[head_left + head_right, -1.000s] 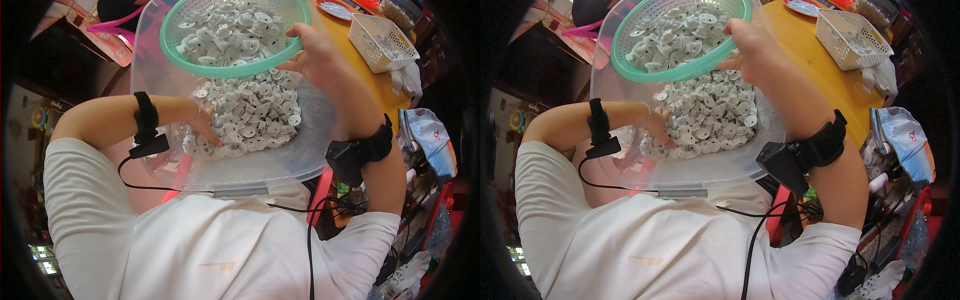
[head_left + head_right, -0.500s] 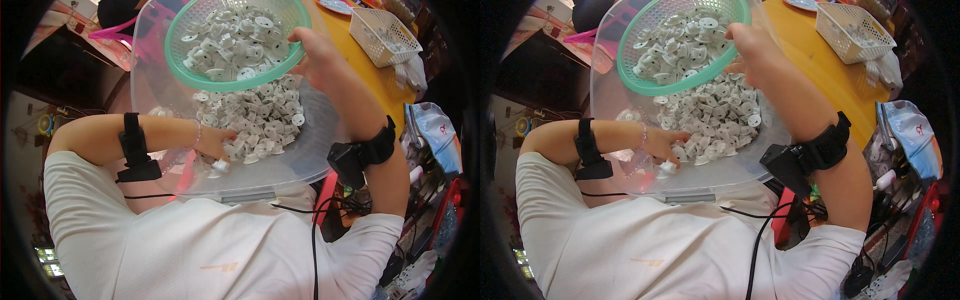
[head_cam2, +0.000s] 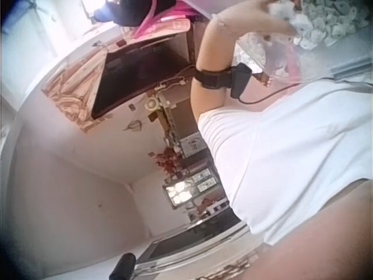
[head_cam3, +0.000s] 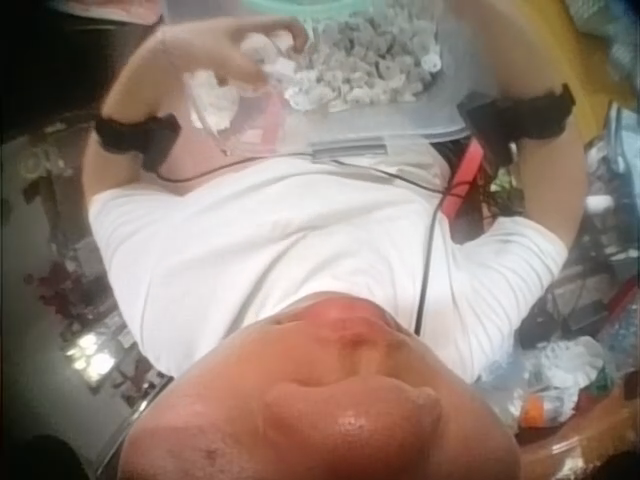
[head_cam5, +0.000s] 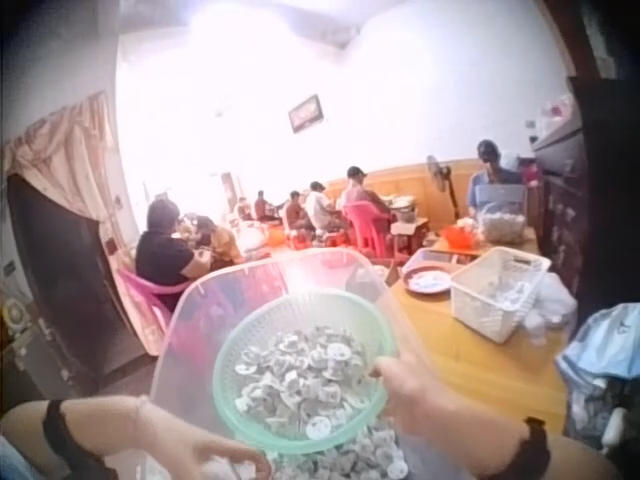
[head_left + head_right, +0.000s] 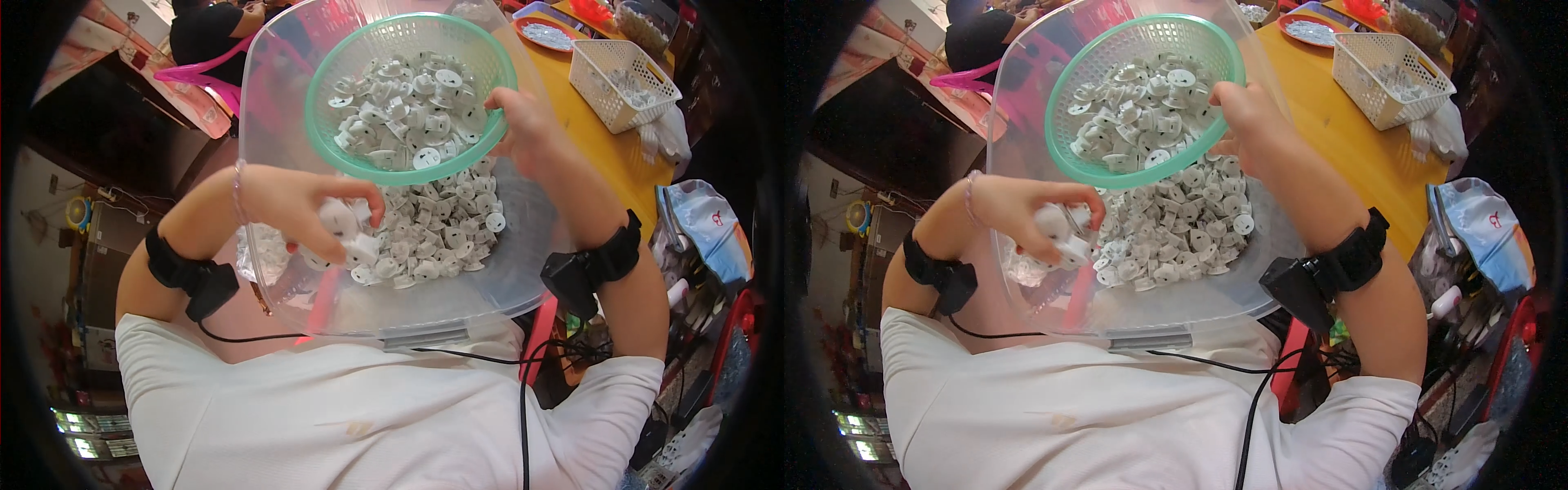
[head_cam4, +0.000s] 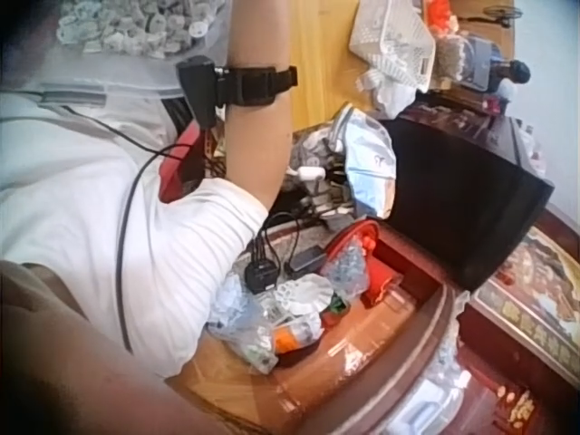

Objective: The person is sorting small white circular plastic/metal components into different containers.

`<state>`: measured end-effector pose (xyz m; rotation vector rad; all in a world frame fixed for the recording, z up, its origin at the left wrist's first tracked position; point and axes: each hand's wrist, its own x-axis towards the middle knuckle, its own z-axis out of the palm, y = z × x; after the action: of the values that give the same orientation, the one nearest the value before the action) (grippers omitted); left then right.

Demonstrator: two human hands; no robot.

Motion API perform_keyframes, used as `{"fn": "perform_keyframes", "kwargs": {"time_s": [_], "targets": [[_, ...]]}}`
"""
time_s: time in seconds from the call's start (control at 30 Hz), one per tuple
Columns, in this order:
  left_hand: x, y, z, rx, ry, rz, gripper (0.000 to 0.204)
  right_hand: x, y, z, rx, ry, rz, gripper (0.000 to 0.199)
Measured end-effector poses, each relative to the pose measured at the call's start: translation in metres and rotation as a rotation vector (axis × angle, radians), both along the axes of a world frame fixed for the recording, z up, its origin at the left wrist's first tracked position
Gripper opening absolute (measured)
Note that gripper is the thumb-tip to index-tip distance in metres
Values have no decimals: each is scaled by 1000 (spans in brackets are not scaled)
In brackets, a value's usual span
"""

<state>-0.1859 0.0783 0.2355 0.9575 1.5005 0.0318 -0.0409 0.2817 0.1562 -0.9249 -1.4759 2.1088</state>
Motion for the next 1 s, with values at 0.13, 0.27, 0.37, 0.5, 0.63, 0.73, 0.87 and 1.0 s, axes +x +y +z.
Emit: {"fn": "perform_keyframes", "kwargs": {"time_s": [0.13,0.27,0.37,0.5,0.63,0.73,0.87,1.0], "targets": [[-32,5,8,258,-310,-20,50,0,-4,4,-11,2,-29,40],[-42,38,19,495,-125,207,59,3,-5,7,-45,1,18,39],[-30,61,8,642,141,311,73,3,-12,14,28,-27,34,39],[-30,74,6,750,137,327,86,2,-10,3,30,-102,-46,41],[-21,56,19,875,246,152,65,1,-12,0,1,-110,-100,42],[-22,43,6,1013,278,-76,40,3,-3,-3,3,-72,10,43],[0,23,18,952,359,-399,34,-5,-2,-3,45,-124,-52,34],[-1,23,9,1090,646,-577,24,-4,-2,-3,45,-72,-68,34]]}}
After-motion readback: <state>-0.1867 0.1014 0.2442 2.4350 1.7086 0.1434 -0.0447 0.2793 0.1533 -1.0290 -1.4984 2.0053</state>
